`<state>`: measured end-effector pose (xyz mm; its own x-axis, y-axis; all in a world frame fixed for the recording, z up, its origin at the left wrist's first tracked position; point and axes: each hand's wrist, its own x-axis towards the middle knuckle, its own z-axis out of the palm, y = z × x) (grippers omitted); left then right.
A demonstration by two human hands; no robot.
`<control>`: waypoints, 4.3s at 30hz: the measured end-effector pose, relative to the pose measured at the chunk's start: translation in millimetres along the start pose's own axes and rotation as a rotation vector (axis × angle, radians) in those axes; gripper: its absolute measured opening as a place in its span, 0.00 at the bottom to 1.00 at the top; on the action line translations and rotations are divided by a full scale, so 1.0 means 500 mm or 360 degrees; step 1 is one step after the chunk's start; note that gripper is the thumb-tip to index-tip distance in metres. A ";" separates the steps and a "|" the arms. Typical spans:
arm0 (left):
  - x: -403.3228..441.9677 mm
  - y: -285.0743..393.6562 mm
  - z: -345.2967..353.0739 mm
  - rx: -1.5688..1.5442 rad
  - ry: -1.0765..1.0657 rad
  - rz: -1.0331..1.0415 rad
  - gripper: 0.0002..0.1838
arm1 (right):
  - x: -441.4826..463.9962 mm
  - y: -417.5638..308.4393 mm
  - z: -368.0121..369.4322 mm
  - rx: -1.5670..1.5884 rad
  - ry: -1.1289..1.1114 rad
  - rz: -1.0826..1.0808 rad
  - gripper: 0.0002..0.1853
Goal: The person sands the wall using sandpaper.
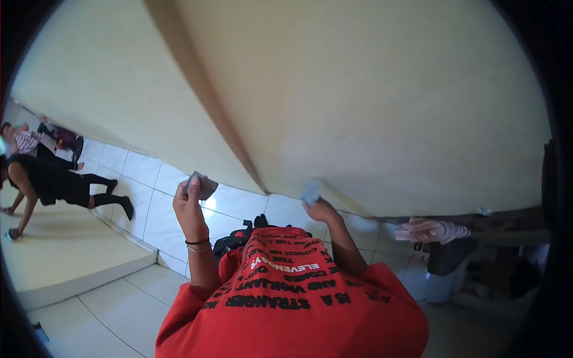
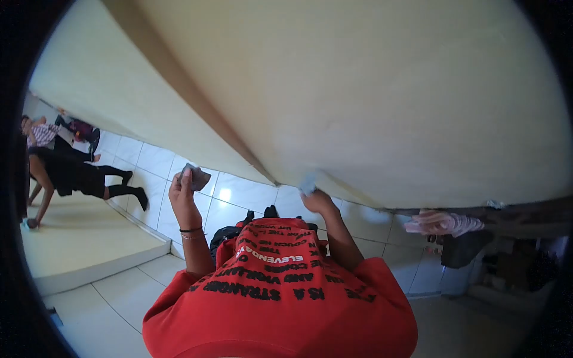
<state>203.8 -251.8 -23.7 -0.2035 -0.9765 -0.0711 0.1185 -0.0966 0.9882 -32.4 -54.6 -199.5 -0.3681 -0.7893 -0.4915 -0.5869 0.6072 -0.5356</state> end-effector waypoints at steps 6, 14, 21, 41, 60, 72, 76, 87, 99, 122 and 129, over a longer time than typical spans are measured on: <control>-0.028 0.030 0.107 -0.0012 -0.0347 0.0032 0.09 | -0.010 -0.061 -0.092 0.0465 0.0590 -0.0465 0.22; -0.071 -0.021 0.057 0.0034 -0.0350 -0.0165 0.08 | -0.205 0.061 0.075 0.0642 0.0023 0.0293 0.21; -0.032 -0.046 0.034 0.0075 -0.0409 -0.0269 0.12 | -0.205 -0.001 0.045 0.0864 0.0277 0.0307 0.24; 0.227 -0.023 0.051 0.0747 -0.1667 -0.0064 0.14 | 0.117 -0.190 -0.028 0.0914 0.0799 0.0015 0.18; 0.152 -0.117 0.155 0.0220 -0.1067 -0.0411 0.18 | -0.065 -0.174 -0.211 0.1534 0.0782 -0.0351 0.22; 0.109 -0.125 0.247 -0.0270 -0.0099 -0.0212 0.14 | -0.090 -0.046 -0.261 0.1250 0.0225 -0.0342 0.33; 0.104 -0.119 0.272 -0.0190 0.0177 -0.0175 0.16 | -0.094 0.023 -0.245 0.0981 -0.0281 0.0235 0.35; 0.104 -0.124 0.264 -0.0326 0.0086 -0.0107 0.15 | -0.156 -0.057 -0.325 0.1455 0.0380 -0.0514 0.20; 0.069 -0.089 0.240 -0.0168 -0.0057 -0.0174 0.13 | -0.104 -0.096 -0.295 0.0844 0.0362 -0.0292 0.22; 0.099 -0.138 0.015 0.0042 0.0282 -0.0493 0.13 | 0.049 -0.089 -0.105 0.0487 0.0532 0.0189 0.24; 0.179 -0.114 -0.085 0.0027 0.0252 -0.0429 0.12 | 0.098 -0.344 -0.137 0.0633 0.0625 0.0347 0.29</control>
<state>219.9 -342.0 -91.9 -0.0716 -0.9342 -0.3495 0.0644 -0.3540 0.9330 1.4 -204.0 -84.4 -0.7330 -0.5714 -0.3692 -0.1808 0.6868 -0.7040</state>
